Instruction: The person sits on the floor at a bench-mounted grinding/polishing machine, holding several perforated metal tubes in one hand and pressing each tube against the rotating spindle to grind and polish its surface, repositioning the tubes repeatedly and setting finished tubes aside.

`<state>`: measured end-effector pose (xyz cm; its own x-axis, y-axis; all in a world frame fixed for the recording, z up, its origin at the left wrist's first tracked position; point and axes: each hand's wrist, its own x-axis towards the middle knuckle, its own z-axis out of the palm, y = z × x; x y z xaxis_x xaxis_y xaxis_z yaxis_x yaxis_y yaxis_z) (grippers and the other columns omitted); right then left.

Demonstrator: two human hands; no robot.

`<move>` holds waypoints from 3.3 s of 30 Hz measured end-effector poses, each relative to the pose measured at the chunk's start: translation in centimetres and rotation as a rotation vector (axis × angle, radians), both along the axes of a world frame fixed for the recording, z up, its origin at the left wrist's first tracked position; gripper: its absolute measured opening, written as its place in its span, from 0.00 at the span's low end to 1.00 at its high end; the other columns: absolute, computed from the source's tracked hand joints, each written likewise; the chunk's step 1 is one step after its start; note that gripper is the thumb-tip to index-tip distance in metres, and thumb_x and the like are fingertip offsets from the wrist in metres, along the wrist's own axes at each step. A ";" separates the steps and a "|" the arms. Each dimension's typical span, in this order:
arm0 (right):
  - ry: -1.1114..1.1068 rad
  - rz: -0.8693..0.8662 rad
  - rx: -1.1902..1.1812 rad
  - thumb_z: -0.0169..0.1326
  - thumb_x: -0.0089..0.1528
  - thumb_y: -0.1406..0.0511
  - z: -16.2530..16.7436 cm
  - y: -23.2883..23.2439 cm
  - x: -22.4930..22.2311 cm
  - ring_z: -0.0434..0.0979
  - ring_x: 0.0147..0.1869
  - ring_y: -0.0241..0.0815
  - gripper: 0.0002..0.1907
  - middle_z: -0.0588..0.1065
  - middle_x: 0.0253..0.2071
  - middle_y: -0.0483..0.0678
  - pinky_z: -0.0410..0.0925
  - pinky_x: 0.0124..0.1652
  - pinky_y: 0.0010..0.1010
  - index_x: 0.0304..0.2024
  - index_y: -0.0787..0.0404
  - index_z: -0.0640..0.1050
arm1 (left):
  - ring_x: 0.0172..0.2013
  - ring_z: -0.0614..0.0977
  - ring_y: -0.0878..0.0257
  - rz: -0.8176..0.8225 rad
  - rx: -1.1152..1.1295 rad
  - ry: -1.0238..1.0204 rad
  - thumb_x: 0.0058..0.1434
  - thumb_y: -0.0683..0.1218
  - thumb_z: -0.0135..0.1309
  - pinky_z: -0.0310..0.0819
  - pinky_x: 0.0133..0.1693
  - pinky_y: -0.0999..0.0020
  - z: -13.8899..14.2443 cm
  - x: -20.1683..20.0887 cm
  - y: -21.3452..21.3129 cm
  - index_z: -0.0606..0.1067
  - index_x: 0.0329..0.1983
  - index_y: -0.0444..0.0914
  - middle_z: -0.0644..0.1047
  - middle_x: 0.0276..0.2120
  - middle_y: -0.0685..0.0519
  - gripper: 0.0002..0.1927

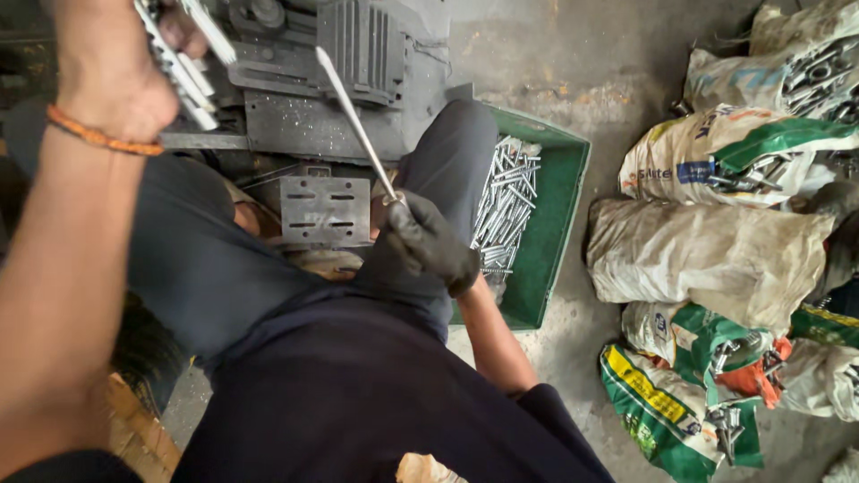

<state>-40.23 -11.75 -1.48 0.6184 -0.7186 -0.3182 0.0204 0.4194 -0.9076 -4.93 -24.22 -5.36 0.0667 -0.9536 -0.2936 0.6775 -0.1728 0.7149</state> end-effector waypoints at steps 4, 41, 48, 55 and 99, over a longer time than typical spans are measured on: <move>0.037 0.044 -0.055 0.43 0.74 0.48 -0.8 0.5 0.2 0.60 0.17 0.28 0.21 0.63 0.19 0.37 0.57 0.19 0.21 0.42 0.58 0.68 | 0.22 0.68 0.65 -0.010 -0.038 0.225 0.74 0.44 0.56 0.60 0.27 0.69 -0.6 -1.9 -0.2 0.68 0.31 0.39 0.69 0.26 0.54 0.15; 0.341 -0.333 0.025 0.54 0.63 0.65 -10.8 -18.6 16.4 0.65 0.14 0.35 0.10 0.66 0.17 0.43 0.61 0.14 0.32 0.33 0.63 0.67 | 0.16 0.69 0.67 0.282 0.137 -0.114 0.64 0.47 0.72 0.64 0.19 0.71 -7.3 -3.6 -5.9 0.70 0.35 0.38 0.74 0.25 0.55 0.19; 0.384 -0.316 0.046 0.53 0.63 0.64 -11.0 -18.9 16.5 0.66 0.15 0.35 0.10 0.66 0.17 0.43 0.62 0.15 0.32 0.32 0.64 0.68 | 0.14 0.69 0.67 0.384 0.206 -0.035 0.61 0.50 0.73 0.65 0.17 0.69 -7.7 -2.3 -6.4 0.66 0.39 0.40 0.68 0.20 0.57 0.24; 0.336 -0.327 0.041 0.53 0.62 0.65 -10.6 -19.1 16.5 0.66 0.15 0.35 0.09 0.67 0.17 0.44 0.62 0.15 0.31 0.33 0.64 0.69 | 0.15 0.69 0.66 0.372 0.195 -0.011 0.64 0.51 0.73 0.65 0.18 0.68 -8.4 -2.5 -6.3 0.65 0.37 0.38 0.66 0.20 0.57 0.25; -0.628 -0.676 0.349 0.47 0.73 0.58 -3.8 -10.1 3.8 0.51 0.17 0.31 0.22 0.56 0.17 0.34 0.48 0.20 0.27 0.24 0.48 0.61 | 0.26 0.69 0.63 0.169 0.055 0.272 0.72 0.62 0.57 0.67 0.30 0.63 -9.2 -1.9 -6.2 0.70 0.41 0.40 0.68 0.29 0.54 0.22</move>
<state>-36.38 -21.86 -5.26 0.2414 -0.9111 -0.3341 0.7901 0.3844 -0.4775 -6.78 -30.39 -14.58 0.1349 -0.9179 -0.3732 0.8647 -0.0748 0.4967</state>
